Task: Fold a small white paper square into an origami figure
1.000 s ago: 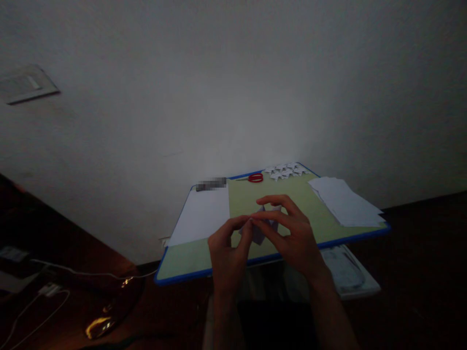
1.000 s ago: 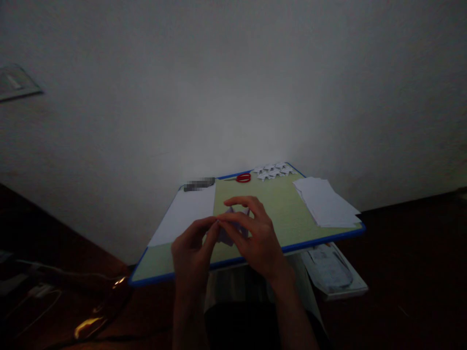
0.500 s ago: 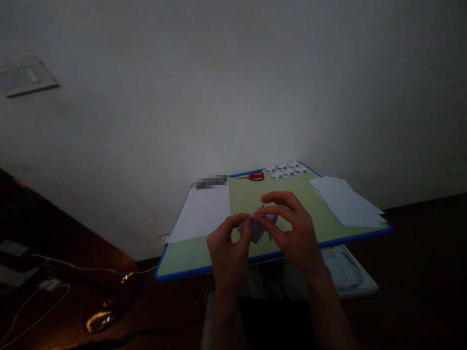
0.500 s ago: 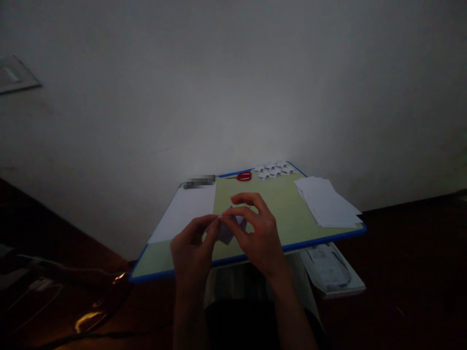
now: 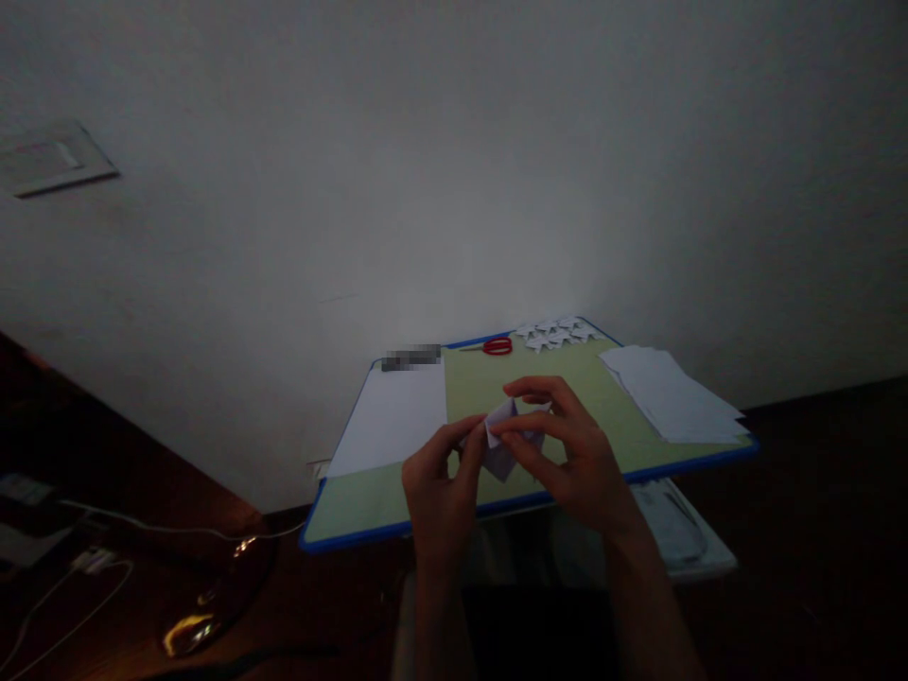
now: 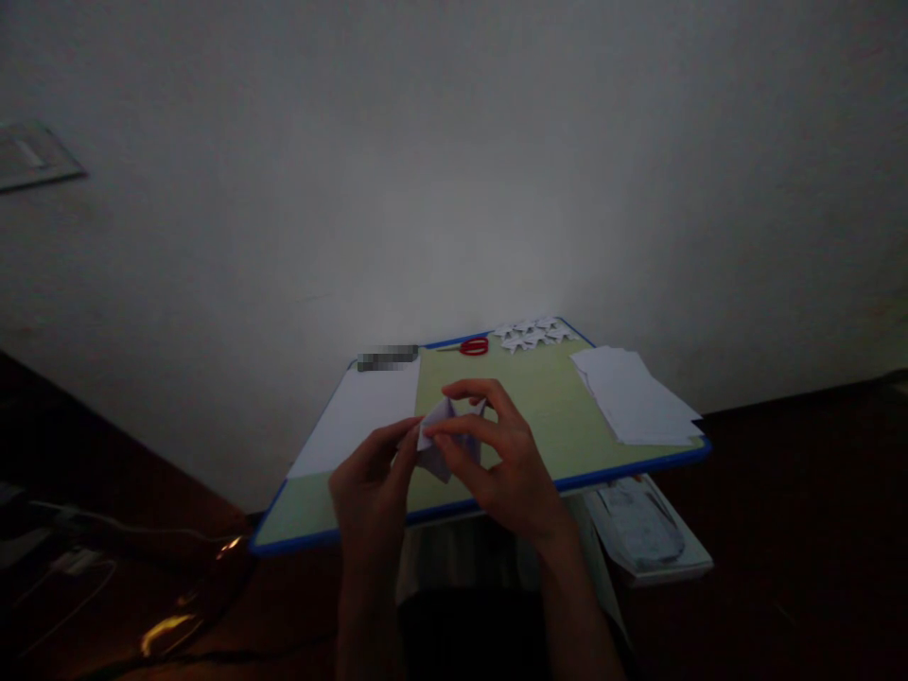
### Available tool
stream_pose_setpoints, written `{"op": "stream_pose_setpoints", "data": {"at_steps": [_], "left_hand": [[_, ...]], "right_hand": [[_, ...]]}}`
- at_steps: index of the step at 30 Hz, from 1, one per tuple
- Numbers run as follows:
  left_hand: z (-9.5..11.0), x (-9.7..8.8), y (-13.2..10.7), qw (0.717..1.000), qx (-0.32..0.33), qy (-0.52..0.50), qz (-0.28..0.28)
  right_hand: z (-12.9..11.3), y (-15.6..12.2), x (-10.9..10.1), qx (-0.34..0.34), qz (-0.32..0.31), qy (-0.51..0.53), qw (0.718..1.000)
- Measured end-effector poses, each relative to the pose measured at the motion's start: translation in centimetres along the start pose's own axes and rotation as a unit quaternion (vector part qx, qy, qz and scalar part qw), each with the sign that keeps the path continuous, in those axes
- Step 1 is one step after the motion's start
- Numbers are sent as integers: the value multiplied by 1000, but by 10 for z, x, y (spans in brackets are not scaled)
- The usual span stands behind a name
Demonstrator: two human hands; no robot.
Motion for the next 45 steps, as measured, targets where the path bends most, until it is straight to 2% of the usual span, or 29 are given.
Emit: {"op": "stream_pose_setpoints", "data": {"at_steps": [6, 11, 13, 16, 20, 29, 45], "left_hand": [[-1, 0, -2, 999, -5, -53, -8], [-6, 15, -4, 974, 5, -211, -88], [-11, 16, -4, 970, -12, -225, -91], [-15, 11, -2, 978, -24, -202, -51], [-11, 4, 0, 987, -6, -159, -17], [5, 1, -1, 996, 35, -78, -16], [27, 0, 0, 993, 93, 47, -47]], "right_hand": [[2, 1, 2, -3, 2, 11, 1000], [-1, 1, -6, 0, 56, 14, 998], [-1, 0, -8, 4, 67, 20, 998], [-1, 0, -7, 3, 56, 14, 998], [-2, 0, -6, -4, 55, -8, 998], [-8, 3, -6, -7, 62, -10, 998], [0, 2, -6, 15, 8, 36, 999]]}}
Point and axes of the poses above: each hand's wrist, its own y-axis towards the middle knuckle, its own x-axis out of the palm, z = x × y, the point moved 9 cm from there along y, towards the middle knuckle, and after that the axes turned 10 degrees about -z, right-handed, at the moved point
